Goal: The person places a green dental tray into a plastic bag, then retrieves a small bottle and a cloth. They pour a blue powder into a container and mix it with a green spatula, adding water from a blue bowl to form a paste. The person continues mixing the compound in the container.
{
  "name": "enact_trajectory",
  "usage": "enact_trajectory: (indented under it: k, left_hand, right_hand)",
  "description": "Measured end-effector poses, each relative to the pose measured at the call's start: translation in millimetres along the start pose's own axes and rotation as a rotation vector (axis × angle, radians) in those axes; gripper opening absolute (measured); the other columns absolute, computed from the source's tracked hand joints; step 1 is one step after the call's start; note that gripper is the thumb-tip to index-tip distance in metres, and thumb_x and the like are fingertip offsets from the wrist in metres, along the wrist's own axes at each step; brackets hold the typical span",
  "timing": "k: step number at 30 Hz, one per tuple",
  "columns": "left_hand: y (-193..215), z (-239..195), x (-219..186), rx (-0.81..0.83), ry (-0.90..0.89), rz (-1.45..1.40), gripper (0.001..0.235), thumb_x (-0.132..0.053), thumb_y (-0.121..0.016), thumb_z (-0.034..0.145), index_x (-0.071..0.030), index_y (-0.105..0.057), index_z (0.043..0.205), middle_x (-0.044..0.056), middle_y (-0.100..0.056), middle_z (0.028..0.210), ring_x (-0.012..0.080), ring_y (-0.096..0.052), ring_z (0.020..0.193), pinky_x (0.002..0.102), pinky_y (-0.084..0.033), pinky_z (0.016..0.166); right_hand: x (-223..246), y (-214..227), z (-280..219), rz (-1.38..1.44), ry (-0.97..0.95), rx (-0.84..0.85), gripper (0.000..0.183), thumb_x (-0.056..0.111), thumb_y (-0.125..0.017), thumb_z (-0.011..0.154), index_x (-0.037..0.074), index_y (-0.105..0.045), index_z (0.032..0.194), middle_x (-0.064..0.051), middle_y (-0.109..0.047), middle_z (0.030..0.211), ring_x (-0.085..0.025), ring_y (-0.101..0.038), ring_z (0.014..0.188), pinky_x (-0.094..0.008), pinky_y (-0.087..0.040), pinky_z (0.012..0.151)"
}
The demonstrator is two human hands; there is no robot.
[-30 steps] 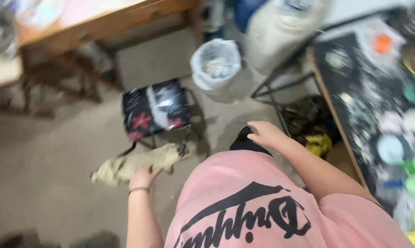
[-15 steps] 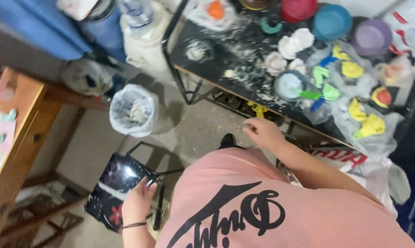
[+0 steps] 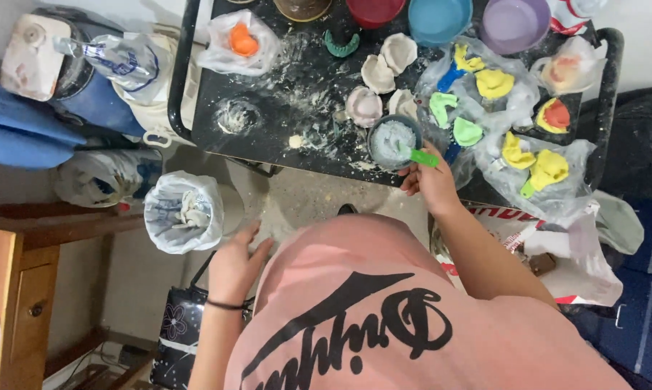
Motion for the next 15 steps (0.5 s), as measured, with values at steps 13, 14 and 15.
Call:
enact_trajectory:
  k: [13, 14, 15]
  left_hand:
    - [-50.4, 97.6, -115.1, 0.269, -0.372, -0.405, 0.048, -0.039, -0.07, 0.098, -0.015, -0.066, 0.139, 0.009, -0.076, 0.127, 0.0306, -0.074, 0.113, 0.043, -0.061, 0.092]
    - [-50.5, 105.7, -120.3, 0.278, -0.377, -0.59, 0.054, -0.029, -0.067, 0.1, -0.008, -0.054, 0.148, 0.018, -0.067, 0.136, 0.0365, -0.071, 0.116, 0.048, -0.058, 0.096]
    - [-50.2, 113.5, -123.9, 0.29, -0.377, -0.774, 0.062, -0.019, -0.065, 0.102, -0.001, -0.041, 0.157, 0.027, -0.058, 0.146, 0.0425, -0.068, 0.119, 0.054, -0.056, 0.101]
  right_hand:
    - [-73.7, -29.1, 42.9, 0.148, -0.079, 0.004, 0.046, 0.022, -0.049, 0.109, -0.001, -0.04, 0.148, -0.034, -0.068, 0.074, -0.04, -0.071, 0.053, -0.047, -0.062, 0.042]
    - [-72.8, -41.0, 41.0, 0.192, -0.098, 0.036, 0.047, 0.024, -0.05, 0.108, 0.001, -0.042, 0.148, -0.034, -0.068, 0.075, -0.04, -0.072, 0.054, -0.047, -0.063, 0.043]
    - [-72.3, -54.0, 38.1, 0.239, -0.118, 0.066, 0.048, 0.025, -0.052, 0.107, 0.002, -0.043, 0.148, -0.035, -0.069, 0.076, -0.04, -0.073, 0.054, -0.047, -0.064, 0.043]
Point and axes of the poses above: each hand's wrist, its own z-axis towards the middle knuckle, its own y-axis out of the back of the hand, x = y × z, the point moved 8 cm from there along z, towards the middle knuckle
